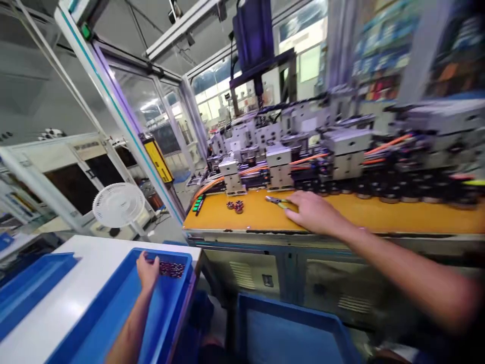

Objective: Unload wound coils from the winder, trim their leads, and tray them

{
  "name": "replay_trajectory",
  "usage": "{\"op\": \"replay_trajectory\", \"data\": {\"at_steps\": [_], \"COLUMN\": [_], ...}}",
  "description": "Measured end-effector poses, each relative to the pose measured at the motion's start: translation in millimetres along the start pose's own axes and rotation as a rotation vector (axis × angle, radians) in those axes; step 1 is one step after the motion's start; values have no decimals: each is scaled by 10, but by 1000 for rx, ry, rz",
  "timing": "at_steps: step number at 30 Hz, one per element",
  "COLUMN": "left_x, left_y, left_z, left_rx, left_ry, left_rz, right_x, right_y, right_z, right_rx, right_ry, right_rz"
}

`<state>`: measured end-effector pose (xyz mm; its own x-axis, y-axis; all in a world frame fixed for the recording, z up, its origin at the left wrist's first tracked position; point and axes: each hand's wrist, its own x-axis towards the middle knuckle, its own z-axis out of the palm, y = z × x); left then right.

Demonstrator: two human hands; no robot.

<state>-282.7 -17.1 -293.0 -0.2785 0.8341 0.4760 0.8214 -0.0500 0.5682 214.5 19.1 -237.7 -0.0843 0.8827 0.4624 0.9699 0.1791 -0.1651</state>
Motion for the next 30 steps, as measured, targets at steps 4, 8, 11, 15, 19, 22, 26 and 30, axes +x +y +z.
{"op": "replay_trajectory", "data": {"at_steps": [4,8,11,15,19,22,26,30], "left_x": [8,-29,-64,-101,-202,-328,-653,-1275], "left_y": [940,1916,2412,2609,2445,2234,2038,1997], "left_z": [336,860,1167,1276,1082,847,513,194], "left_rx": [-130,-253,-263,-319,-499,-693,-935,-1052], "left_ry": [-63,-222,-197,-132,-108,-89,-106,-184], "left_rz": [100,151,63,-62,-99,-120,-133,-73], "right_x": [-3,-13,-22,-38,-62,-52,-37,-385], "right_y": [-112,-163,-155,-132,-111,-92,-151,-459], "right_z": [-46,-7,-9,-16,-5,0,-78,-389], "right_rx": [-100,-140,-113,-70,-16,39,116,232], "right_ry": [-79,-118,-111,-90,-75,-54,38,199], "right_rz": [12,-6,-26,-43,-72,-98,-117,-199]}}
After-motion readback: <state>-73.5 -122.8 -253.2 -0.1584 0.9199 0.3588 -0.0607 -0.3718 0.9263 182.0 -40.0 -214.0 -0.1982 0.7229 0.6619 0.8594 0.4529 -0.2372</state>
